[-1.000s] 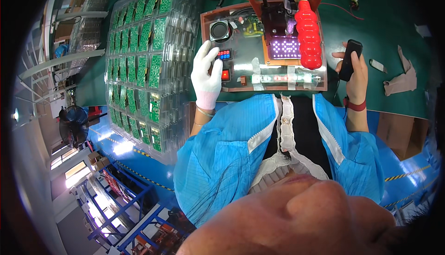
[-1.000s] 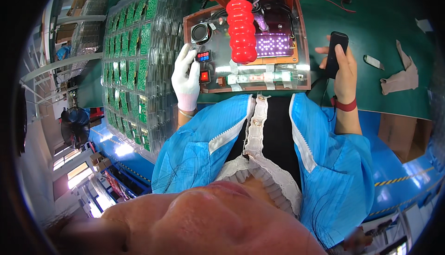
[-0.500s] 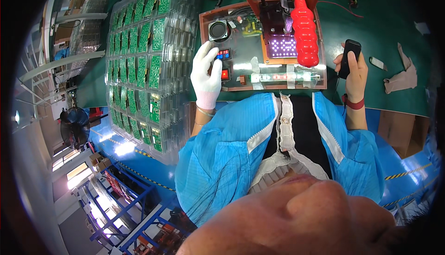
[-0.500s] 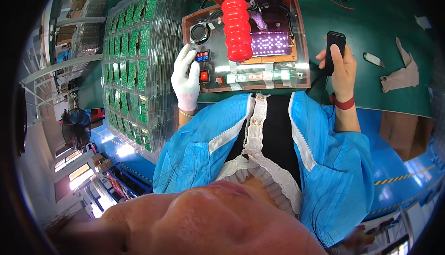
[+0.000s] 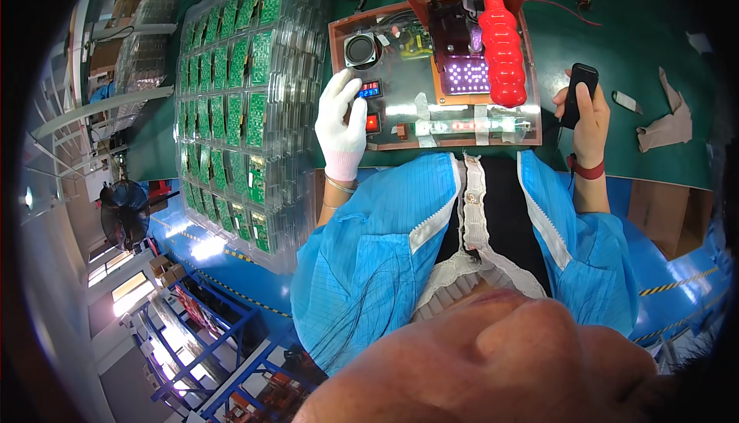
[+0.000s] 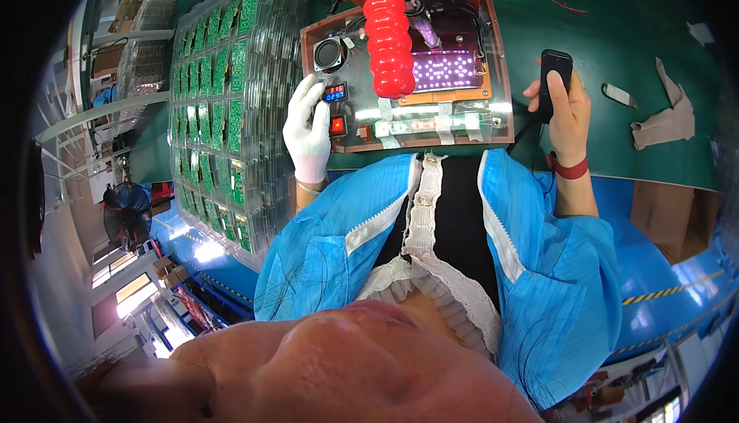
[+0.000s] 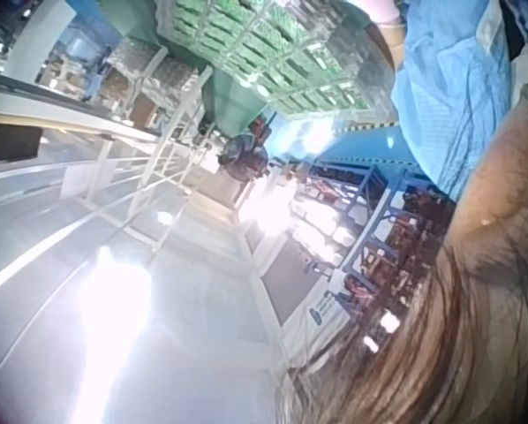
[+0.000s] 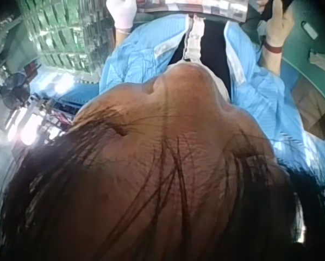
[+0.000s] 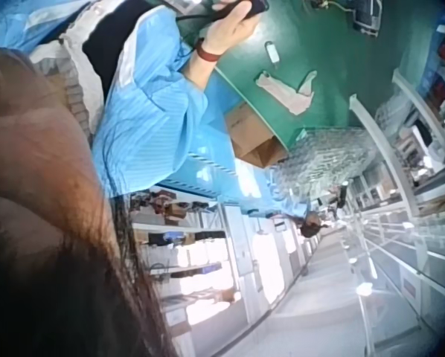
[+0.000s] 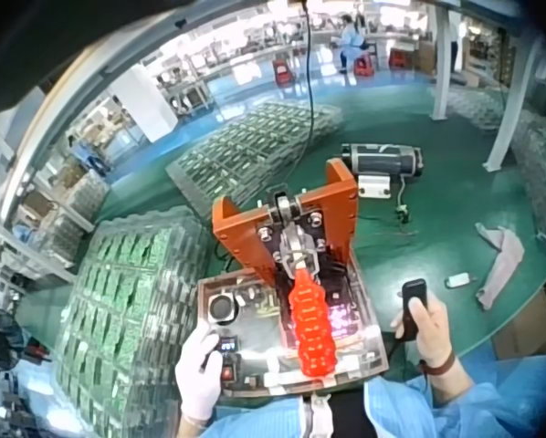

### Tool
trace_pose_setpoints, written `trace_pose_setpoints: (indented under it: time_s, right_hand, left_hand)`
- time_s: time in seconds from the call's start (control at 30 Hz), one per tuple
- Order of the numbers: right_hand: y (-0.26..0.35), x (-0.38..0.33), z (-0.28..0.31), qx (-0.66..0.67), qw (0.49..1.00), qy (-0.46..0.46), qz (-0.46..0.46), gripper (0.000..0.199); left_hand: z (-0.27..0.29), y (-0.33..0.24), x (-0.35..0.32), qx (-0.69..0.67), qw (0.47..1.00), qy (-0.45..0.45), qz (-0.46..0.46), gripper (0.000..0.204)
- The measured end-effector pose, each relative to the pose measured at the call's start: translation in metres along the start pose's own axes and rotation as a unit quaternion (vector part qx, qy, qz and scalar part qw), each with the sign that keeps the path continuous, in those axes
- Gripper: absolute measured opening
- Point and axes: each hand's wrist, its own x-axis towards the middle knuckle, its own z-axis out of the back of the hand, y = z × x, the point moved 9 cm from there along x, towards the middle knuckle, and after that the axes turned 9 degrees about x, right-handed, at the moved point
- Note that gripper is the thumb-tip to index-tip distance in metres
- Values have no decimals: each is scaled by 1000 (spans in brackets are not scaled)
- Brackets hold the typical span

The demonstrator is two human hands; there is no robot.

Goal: Manually inspect and test printed circuit boards using an industrial fixture.

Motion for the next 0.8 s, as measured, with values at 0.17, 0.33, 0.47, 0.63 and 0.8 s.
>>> trace_pose_setpoints:
  time_s: [0.17, 0.33, 0.47, 0.63, 0.8]
  right_hand:
    - [0, -1, 0, 2, 1000, 0, -3, 36]
    - [-2, -3, 0, 0, 1000, 9, -16, 36]
    - [1, -11, -7, -9, 998, 35, -52, 35]
    - [7, -30, -38, -6, 973, 202, -110, 36]
    - [-11, -38, -37, -149, 906, 368, -146, 49]
  left_hand:
    - [1, -1, 0, -5, 1000, -2, -2, 33]
    - [1, -2, -1, -7, 1000, -5, -2, 33]
    - [0, 0, 0, -10, 1000, -6, -2, 33]
    - [2, -2, -1, 10, 1000, -1, -16, 34]
    - [1, -1, 0, 2, 1000, -3, -19, 34]
